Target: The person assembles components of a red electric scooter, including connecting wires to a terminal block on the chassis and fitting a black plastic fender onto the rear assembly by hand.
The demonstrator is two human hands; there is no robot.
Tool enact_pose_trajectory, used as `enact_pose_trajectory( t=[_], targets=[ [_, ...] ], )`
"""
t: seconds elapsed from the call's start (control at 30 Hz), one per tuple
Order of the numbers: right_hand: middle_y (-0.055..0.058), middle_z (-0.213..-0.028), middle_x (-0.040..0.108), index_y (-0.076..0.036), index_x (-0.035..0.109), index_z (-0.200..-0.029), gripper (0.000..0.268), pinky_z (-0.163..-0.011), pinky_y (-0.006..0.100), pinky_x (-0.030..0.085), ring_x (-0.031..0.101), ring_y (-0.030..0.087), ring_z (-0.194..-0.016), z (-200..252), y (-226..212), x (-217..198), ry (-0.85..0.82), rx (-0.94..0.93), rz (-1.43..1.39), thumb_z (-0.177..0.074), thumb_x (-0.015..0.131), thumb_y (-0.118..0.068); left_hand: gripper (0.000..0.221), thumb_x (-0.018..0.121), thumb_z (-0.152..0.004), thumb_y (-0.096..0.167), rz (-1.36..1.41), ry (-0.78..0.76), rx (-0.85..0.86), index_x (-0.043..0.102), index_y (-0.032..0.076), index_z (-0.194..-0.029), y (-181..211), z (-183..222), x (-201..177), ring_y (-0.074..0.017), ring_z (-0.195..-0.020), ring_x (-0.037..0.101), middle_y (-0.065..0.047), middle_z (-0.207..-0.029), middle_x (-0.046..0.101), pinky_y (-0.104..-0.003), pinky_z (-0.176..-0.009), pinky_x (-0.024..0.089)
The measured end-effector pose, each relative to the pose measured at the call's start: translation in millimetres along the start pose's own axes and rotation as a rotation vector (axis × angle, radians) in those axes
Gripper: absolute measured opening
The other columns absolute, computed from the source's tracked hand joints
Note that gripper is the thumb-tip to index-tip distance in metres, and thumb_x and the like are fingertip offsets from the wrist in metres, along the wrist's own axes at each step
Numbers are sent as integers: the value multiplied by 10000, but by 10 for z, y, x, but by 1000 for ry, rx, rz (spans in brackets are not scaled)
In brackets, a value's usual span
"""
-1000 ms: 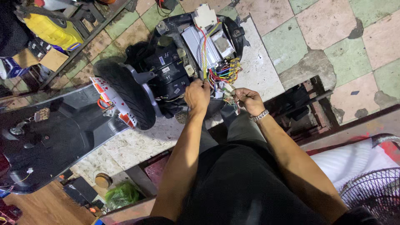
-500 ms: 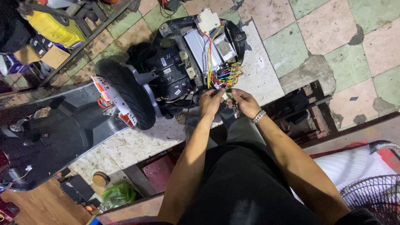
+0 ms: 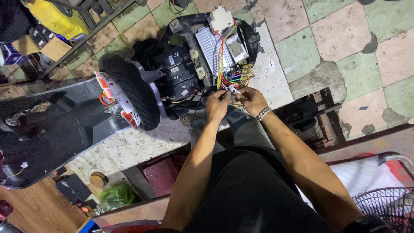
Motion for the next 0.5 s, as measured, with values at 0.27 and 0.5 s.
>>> enact_pose_trajectory(
  t=[0.27, 0.5],
  targets=[
    [112, -916, 731, 25, 736, -1049, 169, -662, 287, 426, 535, 147, -726, -40, 183, -46, -9, 209, -69, -1005, 698, -134, 302, 735, -879, 305, 41, -4, -279, 799, 54, -1032, -149, -100, 142, -147, -730, 654, -40, -831, 741, -348, -639, 499],
    [22, -952, 736, -8, 726, -1028, 130, -768, 226, 519, 640, 76, -846, 11, 302, 113, 76, 91, -243, -971, 657, -103, 300, 765, -810, 421, 244, -71, -527, 748, 218, -1031, -167, -157, 189, -19, -768, 637, 130, -864, 717, -294, -666, 491]
  ],
)
Point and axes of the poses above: each hand's wrist, its own z-axis away from the middle knuckle, its own x-axis out of the palm, y = z × x, the point moved 1 cm from there along -z, towards the middle knuckle
